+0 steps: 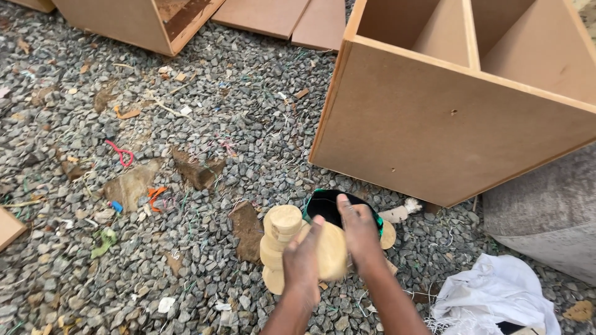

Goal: The person carves a cylindrical wooden piece using a hand saw, shaping it into a rounded form. They rotate the wood frequently to work on different sides and place the finished piece on the ground with other similar wooden items.

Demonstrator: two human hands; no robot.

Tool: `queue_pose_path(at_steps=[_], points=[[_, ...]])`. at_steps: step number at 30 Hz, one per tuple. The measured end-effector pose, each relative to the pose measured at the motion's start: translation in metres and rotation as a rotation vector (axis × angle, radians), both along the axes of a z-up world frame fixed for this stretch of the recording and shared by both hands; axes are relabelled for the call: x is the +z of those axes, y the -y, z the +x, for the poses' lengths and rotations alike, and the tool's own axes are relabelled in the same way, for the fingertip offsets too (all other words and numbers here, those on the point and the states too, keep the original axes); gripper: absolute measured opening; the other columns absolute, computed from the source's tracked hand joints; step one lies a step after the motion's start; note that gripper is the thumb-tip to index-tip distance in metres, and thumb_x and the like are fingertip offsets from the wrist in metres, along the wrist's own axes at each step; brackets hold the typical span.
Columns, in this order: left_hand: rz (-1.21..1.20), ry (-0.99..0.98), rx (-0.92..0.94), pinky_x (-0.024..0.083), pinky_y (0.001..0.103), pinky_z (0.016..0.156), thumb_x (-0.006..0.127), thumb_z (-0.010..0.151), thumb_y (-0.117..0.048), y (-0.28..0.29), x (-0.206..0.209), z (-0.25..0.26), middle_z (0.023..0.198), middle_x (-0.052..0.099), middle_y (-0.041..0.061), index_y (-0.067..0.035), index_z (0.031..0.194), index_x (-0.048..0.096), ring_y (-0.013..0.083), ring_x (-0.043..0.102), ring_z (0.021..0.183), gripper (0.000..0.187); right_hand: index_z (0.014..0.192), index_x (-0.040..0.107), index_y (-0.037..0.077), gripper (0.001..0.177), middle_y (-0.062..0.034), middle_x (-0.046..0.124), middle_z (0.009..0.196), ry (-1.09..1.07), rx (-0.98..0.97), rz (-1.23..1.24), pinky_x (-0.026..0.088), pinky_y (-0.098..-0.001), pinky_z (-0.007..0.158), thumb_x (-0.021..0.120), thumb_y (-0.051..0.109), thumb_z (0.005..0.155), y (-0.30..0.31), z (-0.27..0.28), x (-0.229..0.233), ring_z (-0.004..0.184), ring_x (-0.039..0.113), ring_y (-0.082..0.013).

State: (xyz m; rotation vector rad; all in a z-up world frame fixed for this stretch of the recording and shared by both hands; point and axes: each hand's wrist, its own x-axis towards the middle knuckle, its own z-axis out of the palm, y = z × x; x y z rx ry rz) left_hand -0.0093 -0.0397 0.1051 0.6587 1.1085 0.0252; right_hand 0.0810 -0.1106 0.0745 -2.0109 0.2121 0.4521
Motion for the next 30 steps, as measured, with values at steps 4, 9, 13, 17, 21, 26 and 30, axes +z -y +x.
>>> queue_pose_path(at_steps=[4, 9, 13, 17, 21, 26, 30], points=[[0.055, 0.046, -0.054, 0.052, 0.039, 0.088, 0.077, 0.062, -0.044, 0.009, -0.009, -0.005, 0.114, 0.073, 0.015, -0.009, 0.129, 0.071, 0.0288, 0.066, 0.106, 0.076, 0.091, 0.055, 0.015, 0.054, -0.0038, 0.057, 0.089, -0.052, 0.074, -0.085, 0.039, -0.0333, 0.082, 0.044, 0.068, 0.094, 0.013, -0.010, 0.007, 0.086, 0.053, -0.0187], [-0.001, 0.029, 0.108, 0.058, 0.043, 0.076, 0.077, 0.077, -0.035, -0.005, -0.001, -0.008, 0.117, 0.075, 0.016, -0.011, 0.131, 0.071, 0.0352, 0.069, 0.104, 0.059, 0.101, 0.051, 0.014, 0.043, -0.0064, 0.058, 0.084, -0.051, 0.131, -0.087, 0.045, -0.0357, 0.050, 0.037, 0.055, 0.103, -0.007, -0.056, 0.032, 0.067, 0.056, -0.0195], [0.165, 0.116, -0.134, 0.052, 0.034, 0.073, 0.078, 0.068, -0.038, 0.010, -0.014, -0.010, 0.103, 0.074, 0.011, -0.006, 0.116, 0.077, 0.0252, 0.066, 0.093, 0.057, 0.108, 0.064, 0.008, 0.055, -0.0112, 0.064, 0.095, -0.293, 0.133, 0.059, 0.045, -0.0378, 0.069, 0.056, 0.059, 0.089, 0.014, 0.000, -0.001, 0.082, 0.059, -0.0239], [0.191, 0.000, -0.087, 0.058, 0.041, 0.086, 0.070, 0.076, -0.050, -0.004, 0.000, -0.013, 0.128, 0.070, 0.015, -0.015, 0.141, 0.061, 0.0316, 0.067, 0.111, 0.074, 0.124, 0.059, 0.022, 0.056, -0.0076, 0.059, 0.117, -0.072, 0.188, -0.093, 0.043, -0.0382, 0.092, 0.031, 0.061, 0.095, 0.005, -0.049, 0.014, 0.107, 0.059, -0.0239], [0.174, 0.104, -0.121, 0.056, 0.041, 0.076, 0.073, 0.069, -0.048, 0.000, -0.011, -0.008, 0.113, 0.071, 0.013, -0.008, 0.128, 0.071, 0.0309, 0.066, 0.101, 0.071, 0.083, 0.058, 0.013, 0.046, -0.0078, 0.066, 0.075, -0.243, 0.223, 0.105, 0.047, -0.0373, 0.071, 0.050, 0.056, 0.098, 0.008, 0.002, -0.007, 0.073, 0.062, -0.0193], [0.124, 0.059, -0.063, 0.058, 0.042, 0.081, 0.073, 0.072, -0.046, 0.006, -0.020, -0.008, 0.117, 0.073, 0.016, -0.012, 0.134, 0.066, 0.0347, 0.068, 0.103, 0.071, 0.116, 0.062, 0.019, 0.036, -0.0020, 0.044, 0.150, -0.157, 0.158, 0.075, 0.052, -0.0362, 0.089, 0.043, 0.044, 0.097, 0.004, -0.035, 0.012, 0.122, 0.054, -0.0207], [0.189, -0.025, -0.046, 0.054, 0.038, 0.046, 0.075, 0.075, -0.044, 0.003, -0.002, -0.009, 0.107, 0.069, 0.016, -0.014, 0.125, 0.073, 0.0338, 0.068, 0.087, 0.059, 0.074, 0.050, 0.023, 0.038, 0.0038, 0.054, 0.075, -0.042, 0.257, 0.068, 0.037, -0.0399, 0.071, 0.045, 0.043, 0.105, 0.004, -0.023, 0.000, 0.076, 0.047, -0.0120]])
